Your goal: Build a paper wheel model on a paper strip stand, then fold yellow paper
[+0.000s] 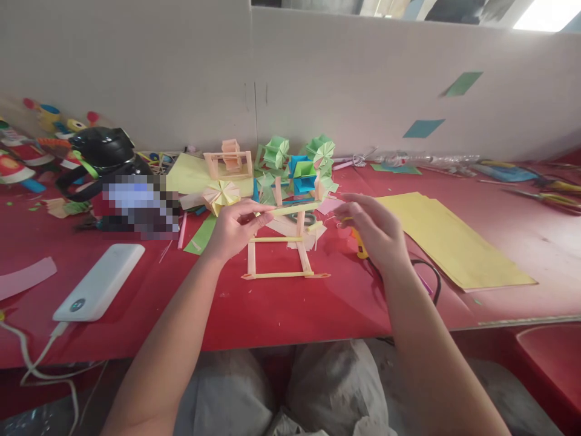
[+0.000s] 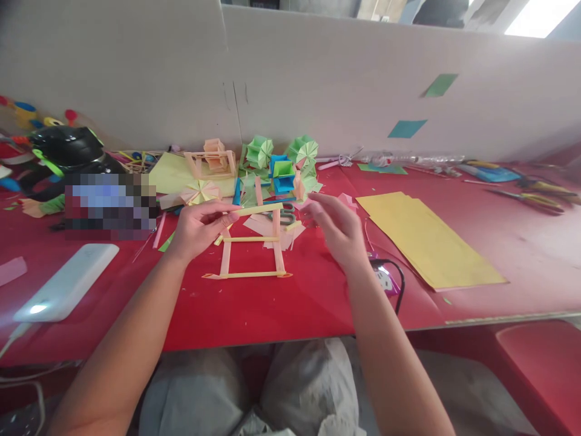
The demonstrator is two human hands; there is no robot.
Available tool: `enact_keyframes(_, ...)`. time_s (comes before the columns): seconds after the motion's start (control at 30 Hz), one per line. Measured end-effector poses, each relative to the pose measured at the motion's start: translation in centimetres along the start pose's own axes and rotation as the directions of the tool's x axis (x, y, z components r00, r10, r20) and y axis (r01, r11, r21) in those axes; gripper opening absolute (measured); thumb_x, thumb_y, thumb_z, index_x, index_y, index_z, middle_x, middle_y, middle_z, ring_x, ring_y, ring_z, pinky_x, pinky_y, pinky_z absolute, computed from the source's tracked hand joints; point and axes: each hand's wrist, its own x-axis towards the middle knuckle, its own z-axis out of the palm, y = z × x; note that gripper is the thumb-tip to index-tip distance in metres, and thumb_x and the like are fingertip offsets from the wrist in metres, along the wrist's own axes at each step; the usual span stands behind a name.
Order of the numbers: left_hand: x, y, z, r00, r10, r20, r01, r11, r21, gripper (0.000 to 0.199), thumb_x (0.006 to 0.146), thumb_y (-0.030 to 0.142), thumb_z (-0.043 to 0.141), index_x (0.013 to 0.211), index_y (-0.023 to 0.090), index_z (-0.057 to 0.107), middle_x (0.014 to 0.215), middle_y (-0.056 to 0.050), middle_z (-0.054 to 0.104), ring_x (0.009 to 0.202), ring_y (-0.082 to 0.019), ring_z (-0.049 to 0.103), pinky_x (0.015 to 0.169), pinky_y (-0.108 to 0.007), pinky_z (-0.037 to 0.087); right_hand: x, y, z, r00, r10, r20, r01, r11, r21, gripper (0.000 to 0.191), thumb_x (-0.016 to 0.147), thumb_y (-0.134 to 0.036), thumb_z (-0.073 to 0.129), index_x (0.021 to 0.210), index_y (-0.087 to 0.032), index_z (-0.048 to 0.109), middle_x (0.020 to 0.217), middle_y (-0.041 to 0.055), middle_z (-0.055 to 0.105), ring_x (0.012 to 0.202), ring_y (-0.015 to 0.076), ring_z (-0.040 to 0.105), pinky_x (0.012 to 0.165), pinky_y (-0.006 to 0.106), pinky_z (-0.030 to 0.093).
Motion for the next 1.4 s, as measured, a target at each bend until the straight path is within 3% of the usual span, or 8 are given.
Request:
enact_keyframes(0.13,-0.1,-0.3,-0.3,1.0,-0.002,0.001,0.002,0.999,0.034,0.024,0.083,0.042,0.076,0.097,0.023,0.082,0.083,-0.005,0.072,0.064,-0.012,0.057,0.055,-0.024,0.043,1.9,-1.3,2.4,0.967,0.029,0.251,-0.063,0.99,0.129,0.041,0.086,-0.052,0.07,0.114,-0.023,0.071,0.091,0.006,0.074,0.083,0.0191,0.071,0.071,0.033,0.059)
enact_keyframes(0.37,-0.3,0.5,0.0,0.99,-0.139,-0.011,0.138,0.988,-0.064,0.028,0.082,0.045,0.075,0.094,0.021,0.081,0.08,-0.005,0.076,0.057,-0.012,0.059,0.051,-0.024,0.047,0.1,-1.3,1.4,0.984,0.093,0.149,-0.073,0.988,-0.139,0.036,0.086,-0.055,0.066,0.087,-0.019,0.071,0.071,0.0025,0.066,0.061,0.0146,0.059,0.056,0.028,0.047)
enact_keyframes(0.53,-0.2,1.3,0.3,0.976,-0.217,-0.025,0.212,0.967,-0.143,0.027,0.082,0.043,0.074,0.09,0.017,0.079,0.075,-0.005,0.074,0.052,-0.011,0.059,0.049,-0.024,0.05,-4.0,-0.3,-3.2,0.917,0.397,0.044,-0.229,0.612,-0.757,0.043,0.082,-0.06,0.062,0.061,-0.023,0.058,0.053,0.002,0.056,0.047,0.0167,0.047,0.047,0.031,0.033)
enact_keyframes(0.77,0.0,0.7,0.5,0.963,-0.265,-0.046,0.245,0.936,-0.251,0.036,0.078,0.041,0.079,0.103,0.015,0.079,0.078,-0.007,0.076,0.063,-0.014,0.068,0.059,-0.027,0.059,-3.9,3.3,-4.6,0.962,0.254,-0.103,-0.202,0.401,-0.893,0.054,0.086,-0.065,0.05,0.109,-0.02,0.069,0.107,0.0149,0.069,0.1,0.0345,0.061,0.077,0.043,0.047)
enact_keyframes(0.93,0.0,0.4,0.6,0.959,-0.282,-0.022,0.261,0.914,-0.312,0.041,0.07,0.038,0.087,0.103,0.015,0.079,0.077,-0.005,0.076,0.067,-0.015,0.071,0.07,-0.03,0.062,-1.3,4.9,-3.1,0.901,0.422,-0.102,-0.234,0.272,-0.933,0.043,0.084,-0.054,0.056,0.096,-0.015,0.071,0.098,0.0186,0.069,0.099,0.0368,0.061,0.08,0.044,0.047)
enact_keyframes(1.03,-0.1,0.5,0.7,0.946,-0.325,-0.015,0.302,0.895,-0.328,0.041,0.07,0.041,0.086,0.101,0.014,0.079,0.078,-0.006,0.076,0.066,-0.016,0.072,0.067,-0.028,0.062,-0.7,5.3,-2.9,0.875,0.458,-0.16,-0.343,0.349,-0.872,0.032,0.082,-0.044,0.059,0.096,-0.017,0.07,0.088,0.0144,0.069,0.087,0.0326,0.064,0.073,0.041,0.047)
enact_keyframes(1.2,-0.2,0.6,1.0,0.919,-0.392,-0.038,0.366,0.885,-0.288,0.041,0.076,0.05,0.08,0.093,0.013,0.078,0.078,-0.009,0.077,0.061,-0.016,0.072,0.058,-0.026,0.061,-1.4,4.5,-2.7,0.923,0.372,-0.099,-0.382,0.855,-0.349,0.032,0.08,-0.042,0.065,0.099,-0.016,0.068,0.09,0.01,0.071,0.078,0.0234,0.066,0.068,0.034,0.05)
enact_keyframes(1.4,-0.3,0.4,1.5,0.925,-0.381,-0.008,0.37,0.904,-0.214,0.039,0.08,0.052,0.076,0.083,0.013,0.076,0.075,-0.009,0.076,0.059,-0.016,0.071,0.056,-0.026,0.06,-3.2,0.8,-1.2,0.953,0.288,0.093,-0.287,0.958,-0.024,0.037,0.086,-0.055,0.066,0.084,-0.018,0.064,0.066,0.0034,0.06,0.058,0.0155,0.055,0.054,0.03,0.046)
